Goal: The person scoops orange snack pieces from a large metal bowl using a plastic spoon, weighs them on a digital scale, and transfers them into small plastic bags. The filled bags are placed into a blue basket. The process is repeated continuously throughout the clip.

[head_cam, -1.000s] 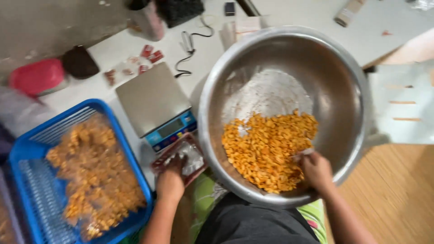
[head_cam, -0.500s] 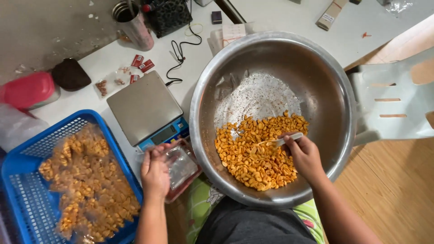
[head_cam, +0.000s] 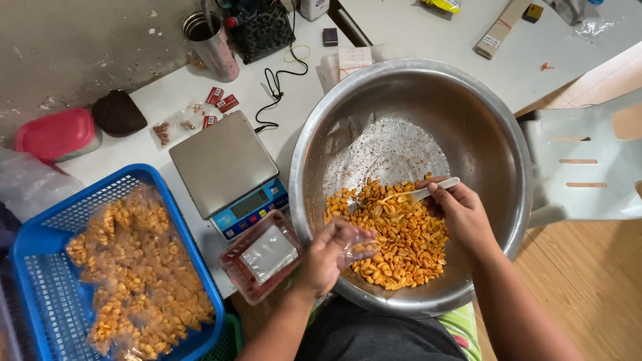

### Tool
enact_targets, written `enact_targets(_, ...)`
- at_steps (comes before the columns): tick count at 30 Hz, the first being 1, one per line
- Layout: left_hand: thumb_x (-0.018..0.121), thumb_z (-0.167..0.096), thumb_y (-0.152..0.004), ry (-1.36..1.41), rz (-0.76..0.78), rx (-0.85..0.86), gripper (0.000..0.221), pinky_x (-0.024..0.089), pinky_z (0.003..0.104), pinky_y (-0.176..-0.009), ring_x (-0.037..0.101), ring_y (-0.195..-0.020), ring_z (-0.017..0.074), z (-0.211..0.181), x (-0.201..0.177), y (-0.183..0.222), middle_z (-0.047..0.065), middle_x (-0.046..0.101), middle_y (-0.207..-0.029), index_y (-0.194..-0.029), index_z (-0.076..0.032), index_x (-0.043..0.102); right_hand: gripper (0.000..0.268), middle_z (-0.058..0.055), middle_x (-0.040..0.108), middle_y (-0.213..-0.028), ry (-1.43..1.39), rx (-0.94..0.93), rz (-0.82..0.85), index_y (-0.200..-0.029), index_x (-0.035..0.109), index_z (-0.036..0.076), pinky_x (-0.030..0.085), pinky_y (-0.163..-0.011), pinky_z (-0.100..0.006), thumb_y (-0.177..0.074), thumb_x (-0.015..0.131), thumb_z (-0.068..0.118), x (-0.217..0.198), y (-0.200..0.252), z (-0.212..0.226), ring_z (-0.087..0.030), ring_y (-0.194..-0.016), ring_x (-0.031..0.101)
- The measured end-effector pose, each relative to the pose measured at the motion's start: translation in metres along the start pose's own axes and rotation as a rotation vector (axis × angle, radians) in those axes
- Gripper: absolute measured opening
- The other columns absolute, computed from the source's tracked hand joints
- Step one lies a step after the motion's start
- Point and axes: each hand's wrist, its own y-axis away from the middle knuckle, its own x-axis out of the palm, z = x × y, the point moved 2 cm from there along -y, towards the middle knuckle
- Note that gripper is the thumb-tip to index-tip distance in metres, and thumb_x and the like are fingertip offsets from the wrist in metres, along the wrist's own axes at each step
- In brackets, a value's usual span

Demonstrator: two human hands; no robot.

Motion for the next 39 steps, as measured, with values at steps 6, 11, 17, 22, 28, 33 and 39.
enact_targets(6, 0.071, -0.011, -0.098, -0.419, -0.068, 0.150, 0.013, 0.060, 0.034, -0.084, 0.073, -0.095, 0.0189, 0.026, -0.004, -0.009, 0.012, 0.075, -0.099, -0.105, -0.004, 0.063, 0.019, -0.014, 0.063, -0.071, 0.079, -0.133, -0.004, -0.110, 0.072, -0.004, 0.043, -0.055, -0.024, -0.103, 0.060, 0.010, 0.008, 0.007, 0.041, -0.015, -0.059, 0.057)
enact_targets(11, 0.076, -0.020, -0.095, -0.603, -0.103, 0.060, 0.025, 0.059, 0.039, -0.093, 0.075, -0.106, 0.0272, 0.010, 0.010, -0.010, 0.015, 0.077, -0.103, -0.111, -0.004, 0.067, 0.018, -0.019, 0.070, -0.085, 0.254, -0.323, 0.004, -0.106, 0.077, -0.004, 0.052, -0.067, -0.030, -0.098, 0.061, -0.004, 0.028, 0.028, 0.076, -0.020, -0.065, 0.061)
enact_targets(17, 0.074, -0.012, -0.092, -0.717, -0.002, 0.030, 0.045, 0.060, 0.045, -0.091, 0.070, -0.114, 0.0345, 0.022, 0.003, -0.013, 0.022, 0.074, -0.116, -0.133, 0.002, 0.062, 0.017, -0.018, 0.077, -0.088, 0.389, -0.461, 0.183, -0.101, 0.078, 0.001, 0.056, -0.067, -0.037, -0.095, 0.063, 0.000, 0.028, 0.029, 0.072, -0.024, -0.066, 0.067)
enact_targets(22, 0.078, -0.011, -0.090, -0.629, 0.008, 0.063, 0.050, 0.055, 0.051, -0.100, 0.065, -0.122, 0.0402, 0.000, 0.023, -0.011, 0.027, 0.070, -0.124, -0.135, 0.002, 0.060, 0.020, -0.013, 0.062, -0.072, -0.052, -0.126, -0.021, -0.111, 0.070, -0.005, 0.044, -0.050, -0.024, -0.105, 0.058, 0.010, 0.015, 0.002, 0.038, -0.014, -0.056, 0.058)
enact_targets(28, 0.052, -0.006, -0.104, -0.187, -0.059, 0.153, 0.026, 0.062, 0.041, -0.089, 0.073, -0.097, 0.0244, -0.021, -0.022, -0.023, 0.019, 0.074, -0.110, -0.126, -0.007, 0.067, 0.018, -0.027, 0.066, -0.074, 0.277, -0.212, -0.093, -0.095, 0.071, -0.009, 0.049, -0.061, -0.043, -0.097, 0.055, -0.002, -0.004, -0.017, -0.040, -0.032, -0.064, 0.063)
enact_targets(33, 0.071, -0.016, -0.099, -0.981, -0.618, 0.661, 0.004, 0.056, 0.038, -0.086, 0.071, -0.090, 0.0246, -0.095, -0.122, -0.048, 0.008, 0.075, -0.092, -0.095, -0.014, 0.072, 0.021, -0.024, 0.073, -0.078, 0.436, -0.028, 0.083, -0.099, 0.076, -0.006, 0.052, -0.071, -0.044, -0.093, 0.057, 0.000, -0.016, 0.039, -0.107, -0.033, -0.071, 0.066)
enact_targets(39, 0.073, -0.008, -0.096, -1.557, -0.786, 0.505, 0.034, 0.039, 0.060, -0.111, 0.053, -0.131, 0.0441, -0.086, -0.183, -0.047, 0.017, 0.059, -0.137, -0.129, -0.005, 0.065, 0.024, -0.024, 0.068, -0.071, 0.109, 0.380, 0.090, -0.101, 0.070, -0.015, 0.052, -0.047, -0.035, -0.099, 0.061, 0.007, -0.017, 0.052, -0.108, -0.027, -0.053, 0.064)
